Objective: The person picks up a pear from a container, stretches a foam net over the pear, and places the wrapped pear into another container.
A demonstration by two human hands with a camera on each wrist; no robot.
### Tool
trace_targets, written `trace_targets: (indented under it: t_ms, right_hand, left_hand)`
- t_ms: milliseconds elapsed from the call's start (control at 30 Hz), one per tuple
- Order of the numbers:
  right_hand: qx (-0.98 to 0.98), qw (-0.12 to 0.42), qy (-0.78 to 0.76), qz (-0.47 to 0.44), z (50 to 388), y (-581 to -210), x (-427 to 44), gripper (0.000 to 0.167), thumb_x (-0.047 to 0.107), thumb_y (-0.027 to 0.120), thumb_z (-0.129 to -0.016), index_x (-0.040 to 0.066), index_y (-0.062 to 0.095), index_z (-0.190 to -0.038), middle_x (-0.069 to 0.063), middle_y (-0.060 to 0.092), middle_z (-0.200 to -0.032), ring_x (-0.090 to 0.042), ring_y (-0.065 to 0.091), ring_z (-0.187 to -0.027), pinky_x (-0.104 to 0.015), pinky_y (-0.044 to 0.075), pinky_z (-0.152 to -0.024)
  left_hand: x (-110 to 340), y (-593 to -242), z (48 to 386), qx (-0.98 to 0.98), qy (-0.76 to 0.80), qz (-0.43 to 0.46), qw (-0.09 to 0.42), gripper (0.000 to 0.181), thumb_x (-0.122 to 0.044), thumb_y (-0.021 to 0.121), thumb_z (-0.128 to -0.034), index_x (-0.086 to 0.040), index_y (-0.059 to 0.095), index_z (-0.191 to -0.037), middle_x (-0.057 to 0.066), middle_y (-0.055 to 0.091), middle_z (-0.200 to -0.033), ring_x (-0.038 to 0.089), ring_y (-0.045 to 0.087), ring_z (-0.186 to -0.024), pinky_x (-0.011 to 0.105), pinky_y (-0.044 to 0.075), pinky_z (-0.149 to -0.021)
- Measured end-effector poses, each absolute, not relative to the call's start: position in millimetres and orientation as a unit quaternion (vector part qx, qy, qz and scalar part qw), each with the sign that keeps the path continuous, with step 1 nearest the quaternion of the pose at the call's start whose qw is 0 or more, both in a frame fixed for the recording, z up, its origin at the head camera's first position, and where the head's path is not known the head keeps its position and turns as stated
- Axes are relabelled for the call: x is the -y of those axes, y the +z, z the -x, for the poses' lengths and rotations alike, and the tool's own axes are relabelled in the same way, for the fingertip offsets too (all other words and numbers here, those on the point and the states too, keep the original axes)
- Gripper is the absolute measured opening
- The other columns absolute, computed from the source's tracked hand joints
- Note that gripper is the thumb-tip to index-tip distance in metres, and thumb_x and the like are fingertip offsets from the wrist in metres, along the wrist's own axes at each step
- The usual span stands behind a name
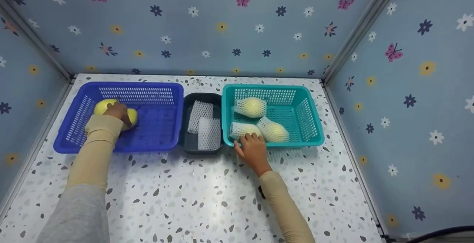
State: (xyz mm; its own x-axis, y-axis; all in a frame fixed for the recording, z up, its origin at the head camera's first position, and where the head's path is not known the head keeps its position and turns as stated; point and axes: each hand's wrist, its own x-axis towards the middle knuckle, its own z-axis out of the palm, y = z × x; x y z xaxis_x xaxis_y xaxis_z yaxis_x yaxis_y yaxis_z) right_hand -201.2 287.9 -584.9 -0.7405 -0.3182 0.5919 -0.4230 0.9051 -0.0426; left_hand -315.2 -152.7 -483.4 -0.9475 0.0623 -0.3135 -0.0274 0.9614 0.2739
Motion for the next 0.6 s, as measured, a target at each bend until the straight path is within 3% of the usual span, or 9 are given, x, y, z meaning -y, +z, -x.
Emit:
trace_targets:
  t_ms: [233, 433, 600]
  right_hand:
    - [0.926, 0.310, 0.081, -0.200, 200.0, -584.9, -287.0, 0.022, 0.024, 0.061, -0.086, 0.007, 0.061, -0.073, -0.008, 0.057, -0.071, -0.028, 0.053, -0.065, -0.043, 0.044, -0.054]
    - [0.931, 0.299, 0.081, -0.193, 199.7, -583.5, -286.7, 0.021, 0.024, 0.062, -0.087, 0.007, 0.063, -0.075, -0.009, 0.060, -0.073, -0.028, 0.055, -0.067, -0.044, 0.045, -0.056]
    - [0.933, 0.291, 0.083, -0.193, 200.2, -584.1, -288.2, 0.024, 0.025, 0.060, -0.088, 0.005, 0.063, -0.076, -0.010, 0.060, -0.074, -0.029, 0.055, -0.068, -0.045, 0.045, -0.056]
  left_hand:
    - [151.5, -483.0, 311.4, -0.980, 0.129, -0.024, 0.150, 0.037, 0.000, 0.052, -0.0874, 0.025, 0.050, -0.116, 0.045, 0.034, -0.126, 0.054, 0.036, -0.116, 0.057, 0.047, -0.083]
    - [151.5, -479.7, 307.8, -0.980, 0.134, -0.039, 0.144, 0.036, 0.004, 0.049, -0.0866, 0.025, 0.049, -0.116, 0.044, 0.041, -0.123, 0.053, 0.038, -0.117, 0.059, 0.042, -0.091]
    - [153.8, -478.1, 308.8, -0.975, 0.158, -0.052, 0.149, 0.030, 0.007, 0.056, -0.0809, 0.021, 0.056, -0.107, 0.038, 0.052, -0.112, 0.049, 0.047, -0.109, 0.059, 0.040, -0.093]
